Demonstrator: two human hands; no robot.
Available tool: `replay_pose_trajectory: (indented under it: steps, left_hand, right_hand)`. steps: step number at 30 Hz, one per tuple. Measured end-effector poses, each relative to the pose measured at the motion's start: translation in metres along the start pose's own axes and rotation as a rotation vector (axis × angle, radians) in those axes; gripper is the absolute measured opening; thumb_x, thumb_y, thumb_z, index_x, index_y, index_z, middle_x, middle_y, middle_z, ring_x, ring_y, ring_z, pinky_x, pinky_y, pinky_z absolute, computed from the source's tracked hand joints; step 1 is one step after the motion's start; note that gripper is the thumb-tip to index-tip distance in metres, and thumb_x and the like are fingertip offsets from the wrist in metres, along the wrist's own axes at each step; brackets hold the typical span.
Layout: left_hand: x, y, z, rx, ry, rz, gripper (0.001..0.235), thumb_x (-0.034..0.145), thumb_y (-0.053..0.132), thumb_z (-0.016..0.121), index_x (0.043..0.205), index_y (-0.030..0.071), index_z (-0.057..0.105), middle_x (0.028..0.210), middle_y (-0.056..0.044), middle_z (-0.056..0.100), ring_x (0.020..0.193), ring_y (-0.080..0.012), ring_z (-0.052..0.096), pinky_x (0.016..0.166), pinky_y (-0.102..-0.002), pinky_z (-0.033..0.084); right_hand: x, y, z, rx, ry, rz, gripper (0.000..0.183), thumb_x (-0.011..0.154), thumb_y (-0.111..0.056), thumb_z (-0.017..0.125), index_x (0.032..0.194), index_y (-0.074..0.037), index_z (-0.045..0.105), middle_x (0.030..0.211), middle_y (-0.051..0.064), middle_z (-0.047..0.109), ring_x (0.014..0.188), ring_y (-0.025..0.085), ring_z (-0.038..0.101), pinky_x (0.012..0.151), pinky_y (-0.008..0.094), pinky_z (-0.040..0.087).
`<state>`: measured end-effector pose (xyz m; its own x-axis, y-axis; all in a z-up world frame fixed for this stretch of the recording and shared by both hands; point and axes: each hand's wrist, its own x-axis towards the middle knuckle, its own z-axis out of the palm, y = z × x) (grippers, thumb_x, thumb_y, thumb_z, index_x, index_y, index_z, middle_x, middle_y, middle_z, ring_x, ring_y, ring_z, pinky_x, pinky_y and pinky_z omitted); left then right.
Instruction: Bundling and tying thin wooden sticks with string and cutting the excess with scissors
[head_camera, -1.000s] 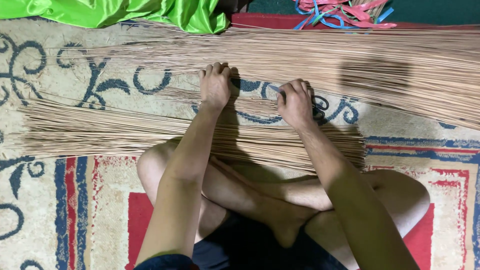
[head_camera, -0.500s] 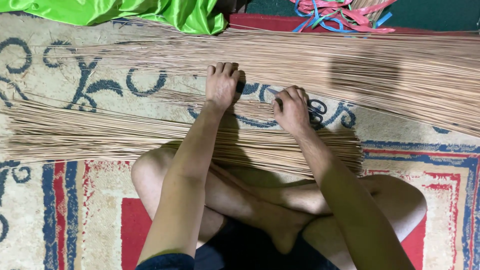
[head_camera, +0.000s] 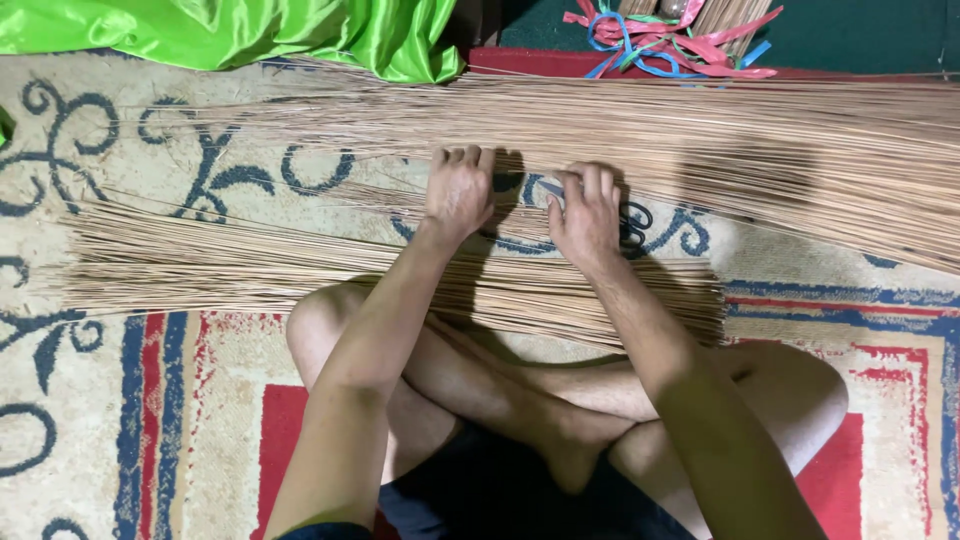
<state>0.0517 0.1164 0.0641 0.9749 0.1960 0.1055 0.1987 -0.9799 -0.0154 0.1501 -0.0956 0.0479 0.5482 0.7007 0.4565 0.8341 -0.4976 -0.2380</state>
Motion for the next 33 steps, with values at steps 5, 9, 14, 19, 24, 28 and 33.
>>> replay_pose_trajectory:
  steps: [5,9,14,19,24,28,33]
  left_hand:
    - [-0.025,0.026,0.012,-0.135,-0.009,0.067,0.047,0.071,0.024,0.079,0.111,0.014,0.057,0.106,-0.005,0.068,0.093,-0.0276,0.073,0.083,-0.040,0.053]
    - [-0.058,0.035,-0.003,-0.252,0.095,0.137,0.018,0.083,0.012,0.064,0.100,0.013,0.070,0.099,-0.006,0.067,0.088,-0.0302,0.073,0.076,-0.038,0.055]
    - [-0.104,0.000,0.019,-0.276,0.124,0.067,0.020,0.094,0.019,0.057,0.106,0.021,0.073,0.096,-0.004,0.069,0.092,-0.0274,0.073,0.079,-0.039,0.054]
    - [-0.130,-0.038,0.005,-0.207,0.107,0.056,0.017,0.096,0.023,0.058,0.099,0.022,0.075,0.097,-0.003,0.068,0.091,-0.0284,0.071,0.078,-0.039,0.050]
    - [-0.119,0.014,-0.034,-0.187,0.150,0.112,0.013,0.096,0.019,0.061,0.099,0.019,0.074,0.092,-0.002,0.069,0.088,-0.0235,0.072,0.080,-0.036,0.049]
    - [-0.102,0.085,-0.040,-0.155,0.171,0.191,0.009,0.088,0.022,0.065,0.095,0.021,0.070,0.090,0.000,0.069,0.090,-0.0218,0.071,0.082,-0.040,0.050]
    - [-0.092,0.105,-0.025,-0.228,0.205,0.177,0.011,0.090,0.016,0.059,0.091,0.021,0.068,0.086,0.000,0.070,0.087,-0.0227,0.073,0.080,-0.040,0.048]
  right_hand:
    - [0.003,-0.025,-0.028,0.068,-0.114,-0.132,0.030,0.092,-0.014,0.068,0.120,-0.008,0.062,0.109,0.008,0.058,0.113,0.030,0.056,0.092,0.045,0.044]
    - [-0.016,-0.018,-0.041,0.108,-0.175,-0.219,0.010,0.100,-0.020,0.058,0.101,-0.012,0.064,0.087,0.006,0.057,0.092,0.029,0.063,0.077,0.041,0.045]
    - [-0.079,0.054,-0.035,0.017,-0.196,-0.196,0.012,0.101,-0.025,0.057,0.100,-0.015,0.064,0.089,0.004,0.060,0.092,0.027,0.063,0.077,0.039,0.047]
    - [-0.112,0.099,-0.070,-0.010,-0.240,-0.104,0.013,0.100,-0.026,0.058,0.104,-0.016,0.065,0.089,0.007,0.062,0.094,0.029,0.063,0.080,0.040,0.050]
    - [-0.105,0.073,-0.071,0.024,-0.127,-0.133,0.013,0.102,-0.020,0.059,0.104,-0.011,0.068,0.084,0.010,0.061,0.086,0.034,0.066,0.075,0.043,0.052]
    - [-0.086,0.012,-0.068,0.069,-0.100,-0.168,0.014,0.103,-0.022,0.057,0.102,-0.012,0.067,0.083,0.009,0.060,0.086,0.033,0.066,0.073,0.041,0.052]
    - [-0.085,-0.006,-0.067,0.101,-0.141,-0.187,0.013,0.101,-0.020,0.059,0.100,-0.010,0.067,0.086,0.009,0.062,0.087,0.033,0.067,0.076,0.041,0.053]
